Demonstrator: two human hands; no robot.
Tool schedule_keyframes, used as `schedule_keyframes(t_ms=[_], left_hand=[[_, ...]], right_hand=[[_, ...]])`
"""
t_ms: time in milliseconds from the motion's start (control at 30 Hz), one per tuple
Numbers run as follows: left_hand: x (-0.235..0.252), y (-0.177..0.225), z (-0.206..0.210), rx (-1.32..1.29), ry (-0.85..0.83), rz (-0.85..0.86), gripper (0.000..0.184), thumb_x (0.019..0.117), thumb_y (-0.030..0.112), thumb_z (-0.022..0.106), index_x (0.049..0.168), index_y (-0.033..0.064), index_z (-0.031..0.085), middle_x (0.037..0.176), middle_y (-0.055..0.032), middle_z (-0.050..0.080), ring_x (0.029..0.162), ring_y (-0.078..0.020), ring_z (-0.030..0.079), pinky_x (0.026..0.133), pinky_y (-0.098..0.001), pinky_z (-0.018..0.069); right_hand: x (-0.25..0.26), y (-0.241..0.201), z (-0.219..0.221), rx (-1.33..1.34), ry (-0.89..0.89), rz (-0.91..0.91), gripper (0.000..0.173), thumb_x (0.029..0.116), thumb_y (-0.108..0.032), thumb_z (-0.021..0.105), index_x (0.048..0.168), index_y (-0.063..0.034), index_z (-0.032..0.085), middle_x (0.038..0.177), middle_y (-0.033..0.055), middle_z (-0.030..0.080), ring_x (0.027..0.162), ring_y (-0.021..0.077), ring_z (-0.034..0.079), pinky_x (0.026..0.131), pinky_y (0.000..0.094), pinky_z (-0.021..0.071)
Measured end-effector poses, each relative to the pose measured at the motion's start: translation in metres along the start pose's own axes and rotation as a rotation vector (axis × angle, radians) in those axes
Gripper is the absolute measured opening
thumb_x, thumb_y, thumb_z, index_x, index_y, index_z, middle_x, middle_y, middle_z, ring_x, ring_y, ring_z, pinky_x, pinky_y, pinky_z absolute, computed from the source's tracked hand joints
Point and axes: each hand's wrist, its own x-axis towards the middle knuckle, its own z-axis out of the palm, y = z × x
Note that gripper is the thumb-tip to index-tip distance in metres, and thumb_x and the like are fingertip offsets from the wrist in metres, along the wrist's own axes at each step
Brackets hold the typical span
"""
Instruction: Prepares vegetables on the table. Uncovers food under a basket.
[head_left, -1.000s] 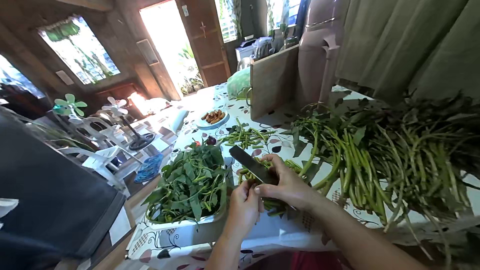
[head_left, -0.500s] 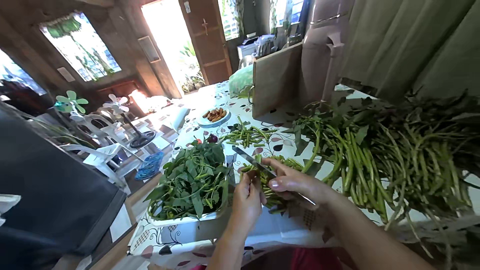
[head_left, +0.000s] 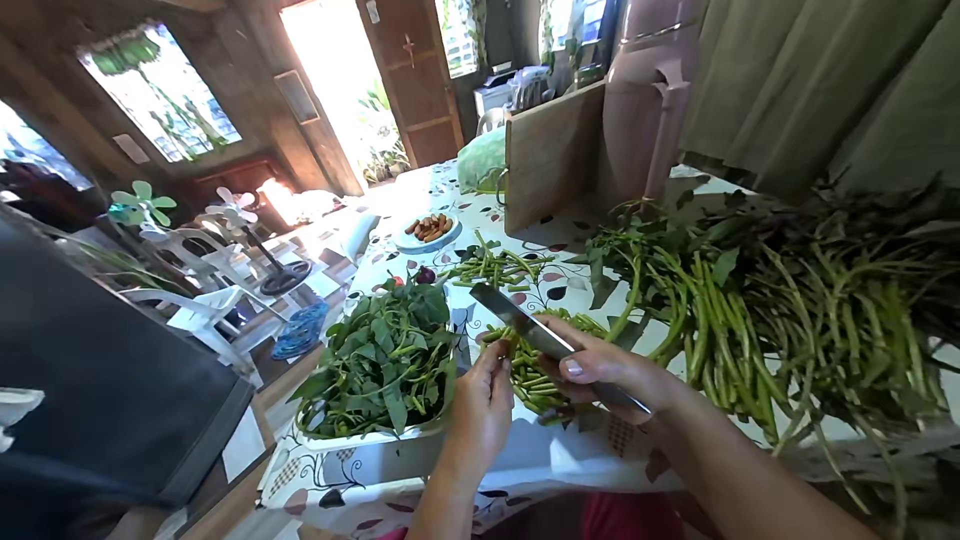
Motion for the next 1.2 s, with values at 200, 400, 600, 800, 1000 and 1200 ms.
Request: schedule_keyframes(t_ms=[200, 400, 600, 800, 1000, 1200], left_hand=[[-0.006, 0.009, 0.015, 0.106, 0.051, -0.036, 0.033, 0.0975, 0.004, 0.050, 0.127, -0.0064, 0.060, 0.095, -0.0067, 0.068, 0.074, -0.0033, 0.061, 0.069, -0.0214, 0.0525], [-0.017, 0.019, 0.029, 0.526, 0.121, 0.034, 0.017, 0.0936, 0.003, 0.060, 0.101, -0.0088, 0.070, 0.087, -0.0199, 0.071, 0.085, -0.0298, 0.072, 0.081, -0.0445, 0.0580], [-0.009, 0.018, 0.015, 0.073, 0.028, -0.073, 0.036, 0.1071, 0.010, 0.041, 0.136, -0.0054, 0.056, 0.072, -0.0004, 0.055, 0.056, -0.0054, 0.047, 0.053, -0.0219, 0.0427], [0.014, 0.014, 0.009, -0.282, 0.022, -0.269, 0.025, 0.1103, 0.010, 0.040, 0.121, -0.0040, 0.058, 0.066, 0.0020, 0.053, 0.049, -0.0023, 0.046, 0.045, -0.0158, 0.0388], [0.012, 0.009, 0.016, -0.238, 0.016, -0.167, 0.024, 0.1083, 0.008, 0.041, 0.120, -0.0026, 0.059, 0.074, 0.0029, 0.055, 0.055, -0.0010, 0.048, 0.050, -0.0158, 0.0418], [0.004, 0.004, 0.010, -0.141, -0.067, -0.142, 0.035, 0.1019, 0.003, 0.049, 0.136, -0.0034, 0.057, 0.086, -0.0008, 0.065, 0.059, -0.0011, 0.055, 0.054, -0.0173, 0.0481]], right_hand=[[0.008, 0.002, 0.022, -0.378, 0.303, 0.061, 0.093, 0.0727, -0.049, 0.078, 0.147, -0.0077, 0.040, 0.104, 0.0032, 0.066, 0.088, 0.0079, 0.066, 0.079, 0.0299, 0.0576], [0.023, 0.014, 0.035, -0.397, 0.468, 0.129, 0.087, 0.0763, -0.055, 0.075, 0.146, -0.0123, 0.043, 0.107, 0.0080, 0.068, 0.093, 0.0170, 0.068, 0.082, 0.0406, 0.0578], [0.015, 0.000, 0.014, -0.114, 0.524, 0.130, 0.059, 0.0965, -0.033, 0.066, 0.142, -0.0088, 0.038, 0.080, -0.0011, 0.051, 0.057, 0.0027, 0.044, 0.053, 0.0199, 0.0390], [-0.004, 0.012, 0.001, -0.008, 0.164, 0.036, 0.105, 0.0764, -0.061, 0.073, 0.154, -0.0119, 0.021, 0.080, -0.0101, 0.051, 0.053, -0.0033, 0.042, 0.048, 0.0130, 0.0382], [-0.001, 0.006, 0.006, -0.036, 0.149, 0.044, 0.092, 0.0754, -0.046, 0.077, 0.144, -0.0140, 0.025, 0.079, -0.0122, 0.056, 0.054, -0.0065, 0.043, 0.049, 0.0114, 0.0369], [-0.001, 0.005, 0.014, -0.115, 0.199, 0.016, 0.093, 0.0727, -0.035, 0.076, 0.148, -0.0104, 0.026, 0.090, -0.0073, 0.062, 0.075, -0.0023, 0.062, 0.067, 0.0168, 0.0529]])
